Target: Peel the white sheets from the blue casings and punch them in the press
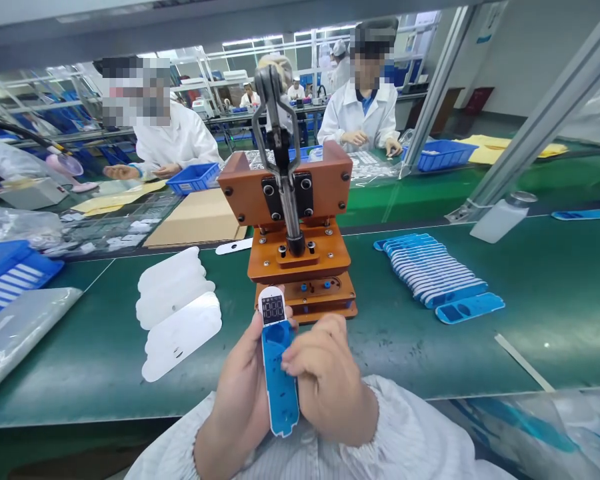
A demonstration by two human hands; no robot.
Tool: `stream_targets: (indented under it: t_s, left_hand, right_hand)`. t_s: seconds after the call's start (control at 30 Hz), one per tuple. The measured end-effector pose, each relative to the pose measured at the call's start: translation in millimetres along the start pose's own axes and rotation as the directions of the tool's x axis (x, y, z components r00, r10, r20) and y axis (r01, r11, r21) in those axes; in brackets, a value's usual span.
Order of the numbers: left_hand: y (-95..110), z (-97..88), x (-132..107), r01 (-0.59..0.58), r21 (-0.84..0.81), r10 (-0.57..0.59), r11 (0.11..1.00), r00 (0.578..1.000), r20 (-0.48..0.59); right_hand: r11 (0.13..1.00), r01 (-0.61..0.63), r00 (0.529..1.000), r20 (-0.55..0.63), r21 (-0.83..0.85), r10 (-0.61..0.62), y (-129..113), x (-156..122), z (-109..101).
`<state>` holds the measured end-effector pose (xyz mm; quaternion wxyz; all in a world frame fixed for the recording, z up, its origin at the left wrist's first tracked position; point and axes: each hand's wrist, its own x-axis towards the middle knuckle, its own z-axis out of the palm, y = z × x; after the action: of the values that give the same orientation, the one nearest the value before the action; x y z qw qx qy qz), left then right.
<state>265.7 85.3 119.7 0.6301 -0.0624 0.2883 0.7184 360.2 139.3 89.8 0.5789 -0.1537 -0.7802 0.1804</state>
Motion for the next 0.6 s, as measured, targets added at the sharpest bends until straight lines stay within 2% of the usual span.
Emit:
stream_targets:
  t_s: [0.07,0.17,0.27,0.37,0.47,0.6]
  left_hand:
    - [-1,-2.0,-1,-0.056,0.02,0.055,0.998,0.996,0.068]
    - [-1,-6.1,-2,-0.117,0.05,0.112,0.992,0.989,0.096]
    - [0,-8.0,-2,-0.163,0.092,0.151,0.982,0.98,0.131]
    - [0,-7.5,-2,-0.22,0.141,0.191,0.965,0.962,0.194]
    - [0,-6.6,-3,-0.24,0.142,0.211,0.96,0.958,0.194]
    - [0,-6.6,-4,-0.212,0.127,0.188,0.969,0.966,0.179]
  right_hand:
    - [0.998,0.035,0.999,-0.026,0.054,-0.034,1,9,-1]
    - [0.986,0.068,0.998,-0.014,0.154,-0.067,3,15,-2]
    - [0.977,-0.015,1.0,0.013,0.213,0.012,5,14,-3]
    - [0.984,-0.105,0.993,0.069,0.146,0.096,3,16,-7]
    - [0.998,-0.019,0.994,0.105,0.066,0.012,0,21,-10]
    - [0.988,0.145,0.986,0.079,0.054,-0.149,-2,19,-10]
